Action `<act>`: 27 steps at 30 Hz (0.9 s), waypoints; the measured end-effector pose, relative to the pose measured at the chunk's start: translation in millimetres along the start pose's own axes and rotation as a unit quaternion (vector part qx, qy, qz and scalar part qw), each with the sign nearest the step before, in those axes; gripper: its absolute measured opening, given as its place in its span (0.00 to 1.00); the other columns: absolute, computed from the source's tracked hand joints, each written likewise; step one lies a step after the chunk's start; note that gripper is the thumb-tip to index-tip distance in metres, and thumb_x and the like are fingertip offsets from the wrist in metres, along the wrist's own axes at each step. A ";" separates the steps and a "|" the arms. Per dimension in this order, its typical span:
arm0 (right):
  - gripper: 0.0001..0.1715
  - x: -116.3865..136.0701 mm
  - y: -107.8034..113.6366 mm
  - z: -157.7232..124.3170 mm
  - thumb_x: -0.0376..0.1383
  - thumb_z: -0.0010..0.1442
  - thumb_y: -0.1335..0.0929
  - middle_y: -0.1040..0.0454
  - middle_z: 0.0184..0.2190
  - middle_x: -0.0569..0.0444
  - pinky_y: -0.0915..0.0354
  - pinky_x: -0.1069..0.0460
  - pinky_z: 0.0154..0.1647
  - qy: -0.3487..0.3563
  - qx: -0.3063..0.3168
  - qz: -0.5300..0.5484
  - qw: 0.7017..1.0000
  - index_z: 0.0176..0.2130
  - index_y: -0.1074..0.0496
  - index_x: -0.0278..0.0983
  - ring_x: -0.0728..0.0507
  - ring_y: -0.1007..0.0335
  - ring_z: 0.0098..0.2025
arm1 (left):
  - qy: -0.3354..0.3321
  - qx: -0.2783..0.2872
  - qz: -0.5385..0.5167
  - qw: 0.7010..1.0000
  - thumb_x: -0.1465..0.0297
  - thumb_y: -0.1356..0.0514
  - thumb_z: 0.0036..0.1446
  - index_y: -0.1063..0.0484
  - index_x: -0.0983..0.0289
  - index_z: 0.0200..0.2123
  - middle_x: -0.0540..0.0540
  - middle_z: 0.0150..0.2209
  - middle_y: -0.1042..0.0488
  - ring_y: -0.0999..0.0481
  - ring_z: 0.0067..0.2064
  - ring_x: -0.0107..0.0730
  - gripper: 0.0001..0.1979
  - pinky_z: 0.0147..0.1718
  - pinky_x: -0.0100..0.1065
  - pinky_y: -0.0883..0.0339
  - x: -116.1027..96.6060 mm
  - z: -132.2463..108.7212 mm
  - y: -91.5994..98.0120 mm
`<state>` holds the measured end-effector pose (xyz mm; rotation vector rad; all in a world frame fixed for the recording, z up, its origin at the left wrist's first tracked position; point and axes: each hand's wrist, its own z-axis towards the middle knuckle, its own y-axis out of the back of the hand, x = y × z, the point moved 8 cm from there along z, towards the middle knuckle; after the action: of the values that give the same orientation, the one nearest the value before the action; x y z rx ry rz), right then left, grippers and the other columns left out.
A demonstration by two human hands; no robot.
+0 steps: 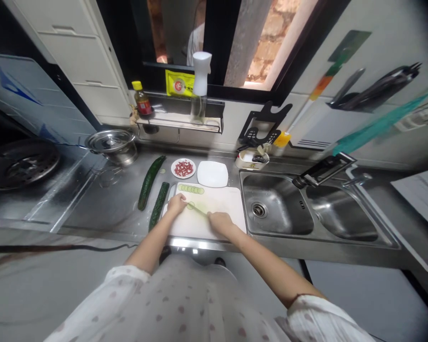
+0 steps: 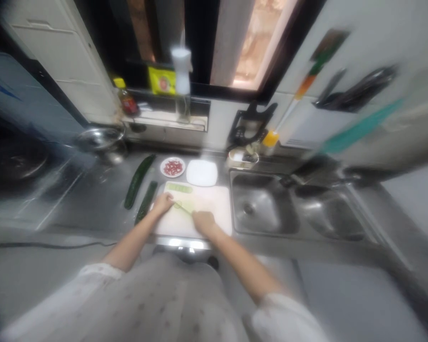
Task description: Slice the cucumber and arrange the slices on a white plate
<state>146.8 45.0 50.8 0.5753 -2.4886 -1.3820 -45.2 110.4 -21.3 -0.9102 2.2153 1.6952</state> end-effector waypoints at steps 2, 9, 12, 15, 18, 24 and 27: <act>0.19 0.5 0.0 0.1 0.29 0.66 0.45 0.23 0.41 0.39 0.31 0.46 0.40 -0.002 -0.003 -0.003 1.000 0.49 0.31 0.33 0.38 0.25 0.45 | -0.002 -0.001 -0.001 1.000 0.67 0.37 0.49 0.26 0.59 0.38 0.54 0.39 0.22 0.24 0.43 0.37 0.10 0.40 0.30 0.35 0.5 0.8 -1.0; 0.19 -2.0 -3.5 -4.8 0.28 0.65 0.45 0.24 0.42 0.39 0.32 0.47 0.41 -0.005 0.007 0.008 1.000 0.49 0.31 0.32 0.39 0.25 0.46 | -0.008 -0.009 0.002 1.000 0.67 0.37 0.49 0.26 0.59 0.39 0.54 0.39 0.23 0.24 0.42 0.36 0.11 0.40 0.30 0.36 1.9 2.0 -1.6; 0.19 -6.7 -9.0 -9.3 0.28 0.65 0.44 0.24 0.41 0.39 0.32 0.47 0.41 -0.013 0.007 0.017 1.000 0.49 0.31 0.33 0.40 0.25 0.45 | -0.012 -0.009 0.007 1.000 0.67 0.38 0.51 0.26 0.59 0.40 0.54 0.39 0.23 0.25 0.43 0.36 0.11 0.41 0.30 0.36 0.3 -1.2 -2.3; 0.18 -11.2 -17.1 -13.7 0.28 0.65 0.44 0.23 0.40 0.40 0.32 0.48 0.41 -0.013 0.001 0.019 1.000 0.49 0.32 0.34 0.40 0.25 0.45 | -0.029 -0.016 0.019 0.999 0.70 0.41 0.54 0.27 0.60 0.42 0.55 0.40 0.23 0.26 0.44 0.37 0.11 0.42 0.31 0.37 -3.3 -9.4 -4.2; 0.17 -14.3 -23.5 -16.2 0.28 0.65 0.43 0.23 0.39 0.41 0.32 0.48 0.41 -0.007 -0.005 0.023 1.000 0.49 0.32 0.34 0.41 0.25 0.44 | -0.070 -0.033 0.036 0.996 0.72 0.45 0.57 0.29 0.61 0.45 0.57 0.43 0.25 0.27 0.46 0.37 0.12 0.45 0.32 0.37 -8.8 -20.7 -6.7; 0.19 -12.1 -19.4 -12.7 0.28 0.65 0.44 0.24 0.41 0.40 0.32 0.46 0.40 -0.006 0.000 0.029 1.000 0.49 0.32 0.33 0.39 0.25 0.45 | -0.103 -0.044 0.050 0.992 0.73 0.46 0.58 0.30 0.63 0.48 0.60 0.46 0.27 0.29 0.49 0.39 0.14 0.50 0.35 0.39 -11.1 -31.4 -10.3; 0.19 -6.6 -12.8 -9.5 0.27 0.64 0.44 0.24 0.41 0.39 0.32 0.45 0.41 -0.003 0.003 0.031 1.000 0.50 0.32 0.33 0.38 0.26 0.45 | -0.106 -0.045 0.050 0.992 0.72 0.47 0.59 0.30 0.63 0.48 0.60 0.45 0.27 0.29 0.49 0.40 0.14 0.50 0.36 0.39 -11.8 -31.1 -10.3</act>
<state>159.3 34.7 44.8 0.4917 -2.4937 -1.3570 -23.7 84.1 -13.6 -0.6138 2.0908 1.8538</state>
